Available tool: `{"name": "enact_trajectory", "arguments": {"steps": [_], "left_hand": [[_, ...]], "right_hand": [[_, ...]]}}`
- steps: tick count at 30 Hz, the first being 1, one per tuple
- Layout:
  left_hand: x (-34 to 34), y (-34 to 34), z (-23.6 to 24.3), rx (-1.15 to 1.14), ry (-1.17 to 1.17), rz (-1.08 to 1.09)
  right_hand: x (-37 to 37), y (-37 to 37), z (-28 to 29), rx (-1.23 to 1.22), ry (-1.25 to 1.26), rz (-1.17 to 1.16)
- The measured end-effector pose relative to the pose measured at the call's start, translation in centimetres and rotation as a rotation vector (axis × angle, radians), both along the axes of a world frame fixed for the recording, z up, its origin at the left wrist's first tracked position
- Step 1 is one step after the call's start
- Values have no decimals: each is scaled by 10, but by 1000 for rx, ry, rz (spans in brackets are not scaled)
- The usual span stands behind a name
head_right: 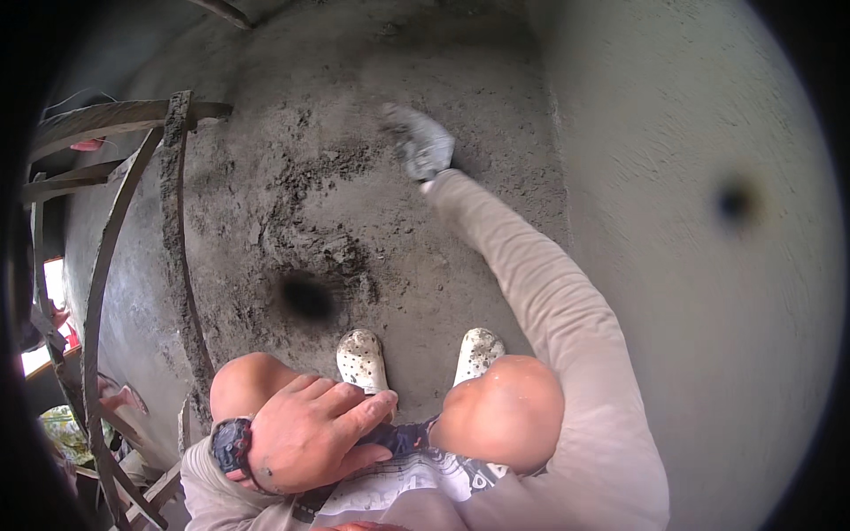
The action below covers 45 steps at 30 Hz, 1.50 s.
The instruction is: Applying and smoothing mortar onto a wall using a trowel.
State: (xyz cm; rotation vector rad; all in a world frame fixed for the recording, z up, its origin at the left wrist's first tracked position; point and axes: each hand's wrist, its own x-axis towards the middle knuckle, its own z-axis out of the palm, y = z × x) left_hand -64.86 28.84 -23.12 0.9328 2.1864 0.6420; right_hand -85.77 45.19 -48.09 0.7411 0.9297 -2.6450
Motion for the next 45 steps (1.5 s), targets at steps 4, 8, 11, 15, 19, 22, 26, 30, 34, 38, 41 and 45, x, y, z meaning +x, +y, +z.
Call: {"name": "enact_trajectory", "arguments": {"steps": [4,8,11,15,19,22,26,30,34,38,41,45], "left_hand": [[-4,-3,-10,9,-23,-4],[-8,-14,-17,31,25,85],[-11,-20,-15,12,17,124],[-11,-44,-22,-4,-3,163],[-40,-35,-34,18,17,139],[-66,-36,-48,-21,7,62],[-100,-40,-79,-155,-125,134],[-137,-32,-110,-243,-111,181],[-165,-2,-135,-238,-116,81],[-189,-16,-183,-263,-166,144],[-192,-19,-197,-285,-187,145],[-191,-71,-202,-399,-269,308]], "right_hand": [[58,-43,3,661,423,1033],[81,-36,-41,1298,434,1541],[15,61,-93,1307,175,1032],[-30,26,-51,854,-122,908],[-16,-54,-27,1294,355,1438],[9,-110,15,1545,774,1795],[-3,-64,44,1488,516,1518],[-32,7,98,1619,199,1086],[-29,144,43,1934,-252,849],[-40,131,70,1282,-524,356],[-62,199,34,1519,-678,385],[-123,196,0,1653,-809,580]]}}
